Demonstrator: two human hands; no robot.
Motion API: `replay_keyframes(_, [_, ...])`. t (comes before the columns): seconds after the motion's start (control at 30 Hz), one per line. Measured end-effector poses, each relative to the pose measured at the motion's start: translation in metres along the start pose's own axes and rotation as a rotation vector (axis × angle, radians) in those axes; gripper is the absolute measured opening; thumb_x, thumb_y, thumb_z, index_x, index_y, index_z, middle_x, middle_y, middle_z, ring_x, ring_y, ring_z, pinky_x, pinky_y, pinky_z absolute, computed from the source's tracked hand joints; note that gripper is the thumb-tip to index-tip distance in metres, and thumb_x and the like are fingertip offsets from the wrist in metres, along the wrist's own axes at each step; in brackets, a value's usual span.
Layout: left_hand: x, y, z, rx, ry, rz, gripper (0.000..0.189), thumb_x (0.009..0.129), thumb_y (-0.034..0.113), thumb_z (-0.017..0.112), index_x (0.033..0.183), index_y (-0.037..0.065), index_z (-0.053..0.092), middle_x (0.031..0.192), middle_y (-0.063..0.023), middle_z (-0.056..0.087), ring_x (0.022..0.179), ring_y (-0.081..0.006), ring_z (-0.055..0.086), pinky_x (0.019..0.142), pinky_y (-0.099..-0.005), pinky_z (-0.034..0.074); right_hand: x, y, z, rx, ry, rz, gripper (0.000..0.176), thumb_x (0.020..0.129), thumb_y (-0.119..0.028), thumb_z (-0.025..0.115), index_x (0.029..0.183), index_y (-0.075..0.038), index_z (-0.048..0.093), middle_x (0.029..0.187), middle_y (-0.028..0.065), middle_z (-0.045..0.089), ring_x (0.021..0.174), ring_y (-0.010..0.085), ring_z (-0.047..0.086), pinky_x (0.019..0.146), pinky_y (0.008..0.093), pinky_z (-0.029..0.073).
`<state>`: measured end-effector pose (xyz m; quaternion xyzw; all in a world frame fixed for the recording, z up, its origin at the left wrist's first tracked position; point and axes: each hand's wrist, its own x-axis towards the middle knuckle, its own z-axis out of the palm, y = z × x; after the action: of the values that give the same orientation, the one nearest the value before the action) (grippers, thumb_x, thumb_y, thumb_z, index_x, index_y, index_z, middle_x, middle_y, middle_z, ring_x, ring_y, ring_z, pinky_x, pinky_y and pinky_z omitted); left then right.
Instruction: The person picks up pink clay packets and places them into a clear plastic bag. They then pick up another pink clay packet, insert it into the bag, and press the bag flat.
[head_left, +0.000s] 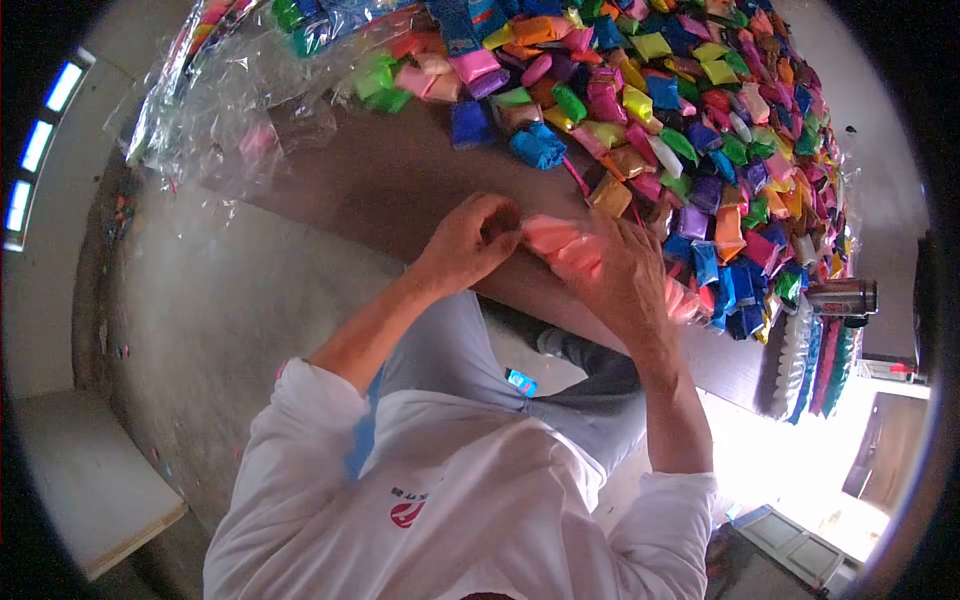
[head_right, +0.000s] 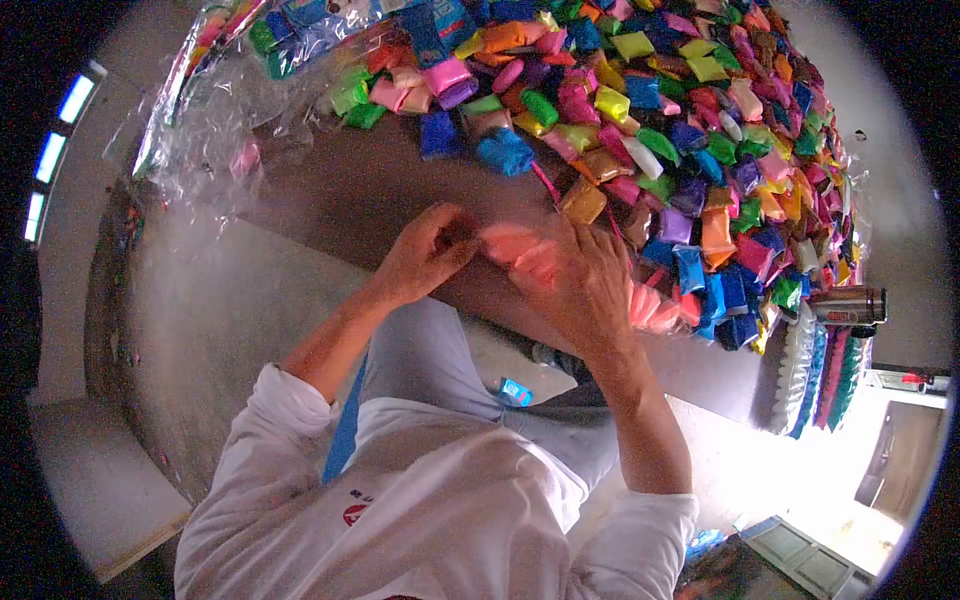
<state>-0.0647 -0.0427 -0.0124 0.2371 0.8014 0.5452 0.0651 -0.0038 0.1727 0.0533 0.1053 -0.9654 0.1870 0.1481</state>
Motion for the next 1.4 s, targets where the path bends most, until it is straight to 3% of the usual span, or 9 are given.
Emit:
replay_keyframes(0.1, [0.0,-0.001,0.0,0.008,0.031,0.043,0.029,0.085,0.021,0.066,0.107,0.003,0.059,0.102,-0.0131,0.058,0.088,-0.025,0.06,0.07,-0.0334,0.05,0.008,0.003,0.005,0.044,-0.086,-0.042,0.052,0.07,-0.023,0.076,0.114,-0.001,0.057,0.109,0.0193,0.062,0.104,0.0353,0.058,0.089,0.0418,0.046])
replay_keyframes(0.17, [0.001,0.0,-0.002,0.01,0.017,0.052,0.032,0.087,0.025,0.065,0.108,0.003,0.058,0.102,-0.0118,0.058,0.091,-0.0231,0.059,0.074,-0.0329,0.049,0.018,-0.002,-0.007,0.212,-0.331,0.14,0.045,0.074,-0.021,0.072,0.112,-0.001,0.058,0.103,0.0193,0.063,0.099,0.0341,0.06,0.086,0.0399,0.047])
replay_keyframes(0.3, [0.004,0.0,-0.005,-0.018,-0.046,0.048,0.037,0.089,0.031,0.063,0.111,0.002,0.057,0.104,-0.0112,0.059,0.096,-0.0223,0.058,0.08,-0.0336,0.048,0.019,0.001,-0.011,0.258,-0.35,0.13,0.043,0.075,-0.02,0.071,0.112,-0.001,0.058,0.1,0.0191,0.064,0.097,0.0328,0.061,0.086,0.0395,0.047])
replay_keyframes(0.5, [0.005,0.006,-0.006,-0.02,-0.143,0.038,0.037,0.09,0.032,0.062,0.112,0.002,0.058,0.103,-0.0113,0.059,0.096,-0.022,0.058,0.081,-0.0349,0.048,0.015,0.004,-0.003,0.181,-0.315,0.106,0.048,0.074,-0.02,0.072,0.116,-0.002,0.059,0.102,0.0188,0.064,0.098,0.0333,0.06,0.086,0.0404,0.047])
replay_keyframes(0.63, [0.003,0.01,-0.006,0.01,-0.156,0.029,0.037,0.091,0.032,0.061,0.113,0.003,0.058,0.101,-0.0113,0.06,0.093,-0.0213,0.059,0.079,-0.0343,0.048,0.01,0.006,0.002,0.145,-0.084,0.005,0.05,0.068,-0.021,0.077,0.111,-0.001,0.06,0.104,0.0175,0.063,0.1,0.0345,0.059,0.087,0.0423,0.046])
replay_keyframes(0.73, [0.0,0.004,-0.003,-0.048,-0.13,0.0,0.037,0.09,0.036,0.06,0.108,0.003,0.061,0.101,-0.0143,0.061,0.088,-0.0275,0.061,0.074,-0.0354,0.049,0.01,0.001,0.003,0.125,-0.021,-0.071,0.045,0.067,-0.024,0.077,0.103,-0.005,0.061,0.101,0.014,0.062,0.098,0.0338,0.059,0.086,0.0443,0.046])
replay_keyframes(0.87, [-0.001,0.004,-0.003,0.016,-0.136,0.019,0.035,0.092,0.033,0.059,0.111,0.004,0.06,0.099,-0.01,0.061,0.088,-0.0208,0.06,0.076,-0.0317,0.048,0.01,-0.003,0.011,0.041,-0.016,-0.231,0.036,0.069,-0.027,0.074,0.098,-0.009,0.062,0.102,0.01,0.06,0.1,0.0312,0.057,0.087,0.0444,0.046])
replay_keyframes(1.0, [-0.002,0.008,-0.005,-0.011,-0.121,0.01,0.038,0.091,0.038,0.058,0.108,0.004,0.063,0.098,-0.0144,0.062,0.087,-0.0273,0.061,0.074,-0.0351,0.048,0.006,-0.003,0.017,0.016,0.028,-0.246,0.032,0.071,-0.024,0.072,0.098,-0.01,0.062,0.104,0.0093,0.059,0.102,0.03,0.056,0.089,0.044,0.045])
replay_keyframes(1.4, [-0.001,0.0,-0.005,0.037,-0.154,0.031,0.036,0.09,0.033,0.062,0.11,0.004,0.061,0.102,-0.0131,0.06,0.093,-0.0252,0.06,0.078,-0.0337,0.049,0.006,0.004,-0.015,0.051,0.033,-0.101,0.049,0.065,-0.029,0.079,0.106,-0.009,0.062,0.106,0.0125,0.062,0.102,0.032,0.058,0.089,0.0441,0.045])
